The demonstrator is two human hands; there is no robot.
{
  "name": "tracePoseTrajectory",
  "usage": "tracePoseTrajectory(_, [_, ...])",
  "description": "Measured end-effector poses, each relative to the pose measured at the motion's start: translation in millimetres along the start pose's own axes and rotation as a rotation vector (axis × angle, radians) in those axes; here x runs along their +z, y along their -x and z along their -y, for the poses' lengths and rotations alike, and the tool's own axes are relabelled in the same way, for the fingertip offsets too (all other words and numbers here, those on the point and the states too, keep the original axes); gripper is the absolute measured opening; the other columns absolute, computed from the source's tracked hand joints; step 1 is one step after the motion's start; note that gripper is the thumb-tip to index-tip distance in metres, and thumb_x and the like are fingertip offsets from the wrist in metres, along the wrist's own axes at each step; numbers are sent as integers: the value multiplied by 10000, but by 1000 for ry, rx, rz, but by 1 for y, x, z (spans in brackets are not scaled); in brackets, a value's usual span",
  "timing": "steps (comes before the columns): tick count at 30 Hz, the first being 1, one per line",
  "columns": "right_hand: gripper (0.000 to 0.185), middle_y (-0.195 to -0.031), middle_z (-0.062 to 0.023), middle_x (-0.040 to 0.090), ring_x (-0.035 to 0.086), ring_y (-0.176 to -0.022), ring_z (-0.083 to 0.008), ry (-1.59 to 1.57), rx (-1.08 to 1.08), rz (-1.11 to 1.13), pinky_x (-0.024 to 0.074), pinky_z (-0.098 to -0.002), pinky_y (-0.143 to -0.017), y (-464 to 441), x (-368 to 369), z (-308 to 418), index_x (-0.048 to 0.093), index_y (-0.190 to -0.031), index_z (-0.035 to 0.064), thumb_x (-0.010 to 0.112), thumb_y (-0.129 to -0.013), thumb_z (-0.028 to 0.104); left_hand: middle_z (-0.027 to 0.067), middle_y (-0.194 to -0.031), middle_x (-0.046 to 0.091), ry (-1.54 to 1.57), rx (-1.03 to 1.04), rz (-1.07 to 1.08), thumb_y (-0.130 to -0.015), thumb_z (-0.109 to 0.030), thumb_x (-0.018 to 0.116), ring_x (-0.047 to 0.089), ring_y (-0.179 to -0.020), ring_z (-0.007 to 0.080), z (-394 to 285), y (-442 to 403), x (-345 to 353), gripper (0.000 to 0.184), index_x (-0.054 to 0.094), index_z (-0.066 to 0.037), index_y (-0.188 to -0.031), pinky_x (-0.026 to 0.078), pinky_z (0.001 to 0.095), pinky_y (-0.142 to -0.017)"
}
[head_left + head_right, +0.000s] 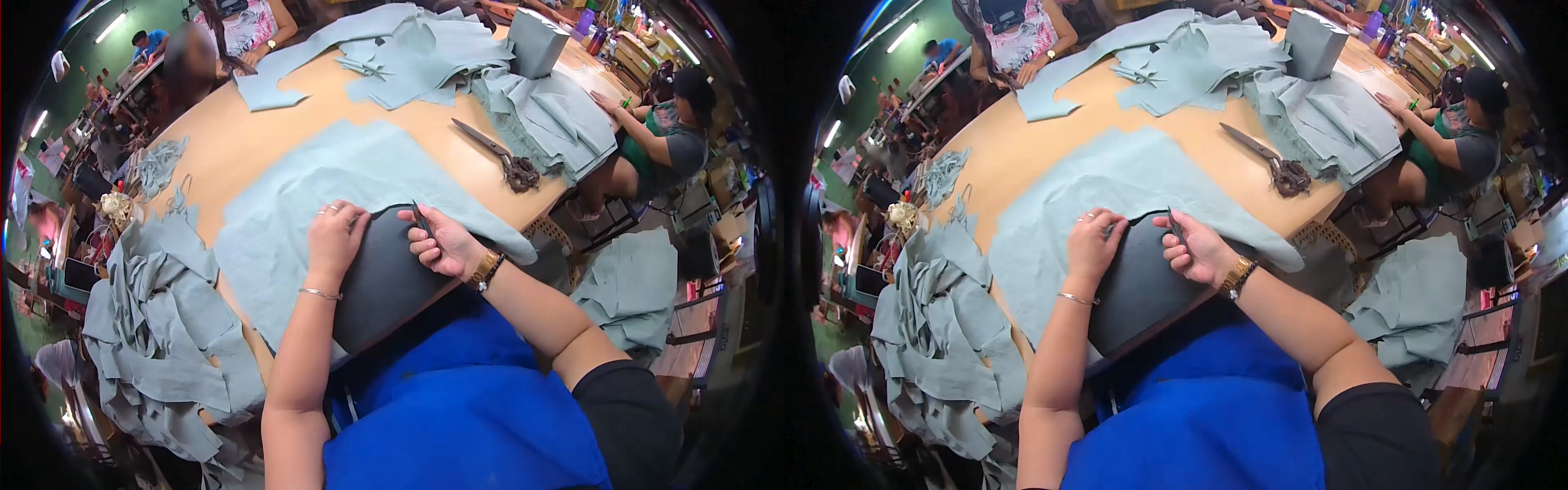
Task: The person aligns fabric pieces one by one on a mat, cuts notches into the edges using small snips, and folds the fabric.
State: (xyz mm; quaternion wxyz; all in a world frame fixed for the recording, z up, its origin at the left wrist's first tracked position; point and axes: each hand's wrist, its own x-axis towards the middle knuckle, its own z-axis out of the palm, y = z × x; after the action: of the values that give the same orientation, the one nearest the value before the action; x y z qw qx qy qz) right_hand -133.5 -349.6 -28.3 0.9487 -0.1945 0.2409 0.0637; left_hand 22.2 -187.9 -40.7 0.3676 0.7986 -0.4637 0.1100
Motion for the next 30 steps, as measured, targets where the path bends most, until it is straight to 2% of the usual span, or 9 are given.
tracePoseTrajectory(5, [331,-661,39,441,366,-506,-41,-50,85,36,311,-163,-397,-16,11,-2,572,-1113,104,438,-1048,400,50,-876,679,108,-107,-103,-857,-179,720,646,-794,271,-2,1,-7,79,709,-101,-853,511,380,-708])
tracePoseTrajectory(13, [348,-644,34,421,345,-495,-45,-147,23,-35,288,-168,-376,-27,15,-4,569,-1088,95,416,-1056,406,48,-887,677,195,-128,-118,-870,-184,719,650,-769,229,-2,2,-6,86,716,-98,-880,517,338,-670])
tracePoseTrajectory(16, [337,-653,31,421,340,-495,-50,-143,-43,-89,272,-174,-377,-30,16,-6,549,-1087,94,409,-1059,400,51,-887,677,183,-137,-99,-870,-180,719,653,-776,231,-3,2,-8,84,718,-97,-881,518,338,-677])
tracePoseTrajectory(20, [321,-665,23,428,337,-494,-54,-96,-113,-125,260,-178,-383,-27,16,-11,523,-1089,94,413,-1059,394,82,-908,684,170,-143,-69,-888,-153,710,677,-806,221,-5,1,-11,117,708,-40,-917,526,312,-717])
tracePoseTrajectory(30, [339,-664,20,448,351,-491,-56,-95,-39,-68,273,-181,-381,-31,16,-8,565,-1059,93,427,-1050,404,79,-903,683,171,-151,-74,-887,-148,705,676,-797,220,-4,1,-11,105,709,-45,-905,523,317,-705])
